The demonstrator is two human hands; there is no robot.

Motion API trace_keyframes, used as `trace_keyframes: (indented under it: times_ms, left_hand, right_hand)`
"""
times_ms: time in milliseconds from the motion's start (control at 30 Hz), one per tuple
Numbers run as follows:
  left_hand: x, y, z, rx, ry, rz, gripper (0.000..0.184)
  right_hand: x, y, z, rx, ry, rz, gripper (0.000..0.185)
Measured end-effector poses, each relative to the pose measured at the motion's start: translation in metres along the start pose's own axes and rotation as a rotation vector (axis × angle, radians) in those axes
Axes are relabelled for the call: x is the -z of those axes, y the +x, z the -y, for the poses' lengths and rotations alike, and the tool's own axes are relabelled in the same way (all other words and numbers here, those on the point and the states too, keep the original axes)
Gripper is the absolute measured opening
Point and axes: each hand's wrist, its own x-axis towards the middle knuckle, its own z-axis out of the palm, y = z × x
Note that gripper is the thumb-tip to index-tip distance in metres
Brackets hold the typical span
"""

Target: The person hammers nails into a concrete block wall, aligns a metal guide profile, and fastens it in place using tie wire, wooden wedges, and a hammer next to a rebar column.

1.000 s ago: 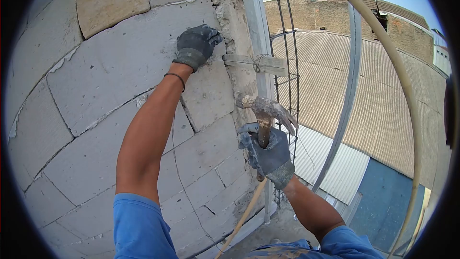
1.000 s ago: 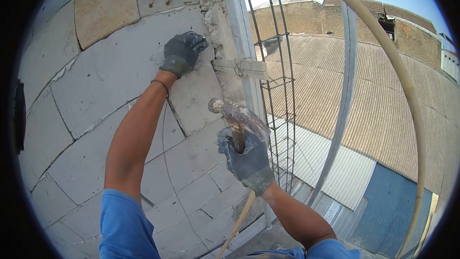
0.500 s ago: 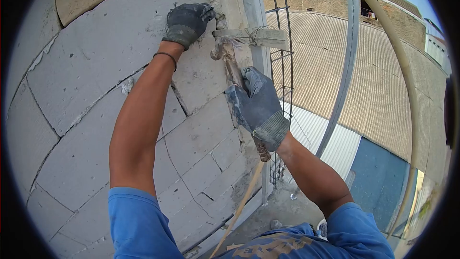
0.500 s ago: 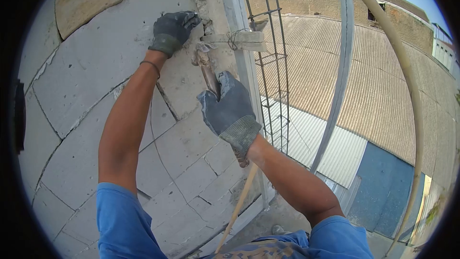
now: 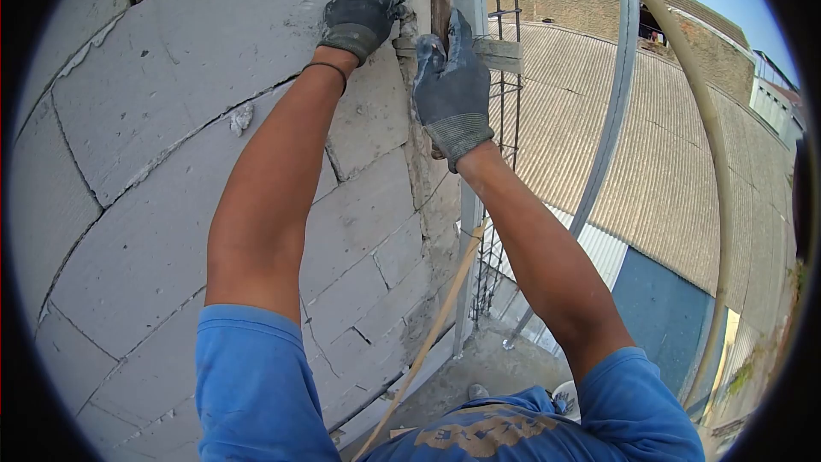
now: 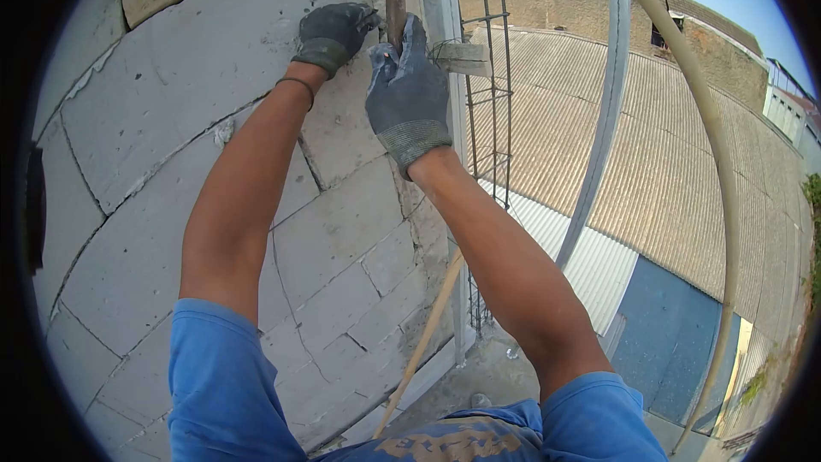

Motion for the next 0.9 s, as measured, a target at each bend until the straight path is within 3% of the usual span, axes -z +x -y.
trace_keyframes:
  times_ms: [33, 100, 333, 400, 433, 500, 633, 700, 733, 767, 833, 867, 900]
  left_hand:
    - [-0.002, 0.002, 0.001, 0.012, 0.023, 0.034, 0.034]
    - [0.008, -0.001, -0.005, 0.022, 0.021, 0.041, 0.032]
    - [0.006, -0.002, -0.002, 0.005, -0.012, 0.026, 0.027]
    - [0.009, -0.005, -0.007, 0.026, -0.022, 0.044, 0.027]
    - [0.01, -0.007, -0.007, 0.007, -0.034, 0.045, 0.027]
    - [0.01, -0.004, -0.004, -0.004, -0.043, 0.04, 0.028]
    - [0.002, -0.001, -0.002, -0.016, 0.006, 0.031, 0.03]
    - [0.0, -0.003, -0.003, 0.005, 0.029, 0.087, 0.03]
    - [0.001, -0.004, -0.002, -0.021, 0.026, 0.068, 0.029]
    - [0.001, -0.002, -0.001, -0.047, 0.027, 0.039, 0.028]
    - [0.006, 0.002, 0.0, -0.026, 0.028, 0.002, 0.026]
    - [0.005, 0.001, 0.001, -0.026, 0.016, -0.008, 0.025]
    - [0.003, -0.002, 0.0, -0.032, 0.002, -0.005, 0.024]
  right_hand:
    - [-0.003, -0.001, -0.001, 0.083, -0.003, -0.081, 0.029]
    - [-0.007, 0.009, -0.003, -0.095, -0.147, 0.116, 0.029]
    - [-0.005, 0.007, 0.009, -0.025, -0.017, -0.038, 0.026]
    - [-0.005, 0.015, 0.005, -0.537, 0.085, 0.286, 0.026]
    - [-0.005, 0.014, -0.002, -0.536, 0.082, 0.28, 0.026]
    - [-0.006, 0.013, -0.009, -0.078, -0.211, 0.093, 0.027]
    - [-0.012, 0.005, -0.004, 0.006, -0.03, -0.12, 0.028]
    - [-0.017, 0.011, -0.003, -0.101, -0.236, 0.092, 0.027]
    - [0.003, 0.02, 0.008, -0.674, 0.03, 0.524, 0.028]
    - [0.0, 0.008, -0.003, -0.679, 0.03, 0.518, 0.028]
    - [-0.019, -0.008, -0.031, -0.109, -0.161, 0.104, 0.027]
    - [-0.019, -0.012, -0.024, -0.001, -0.101, -0.065, 0.025]
    - [-0.014, -0.008, -0.015, -0.009, -0.104, -0.064, 0.025]
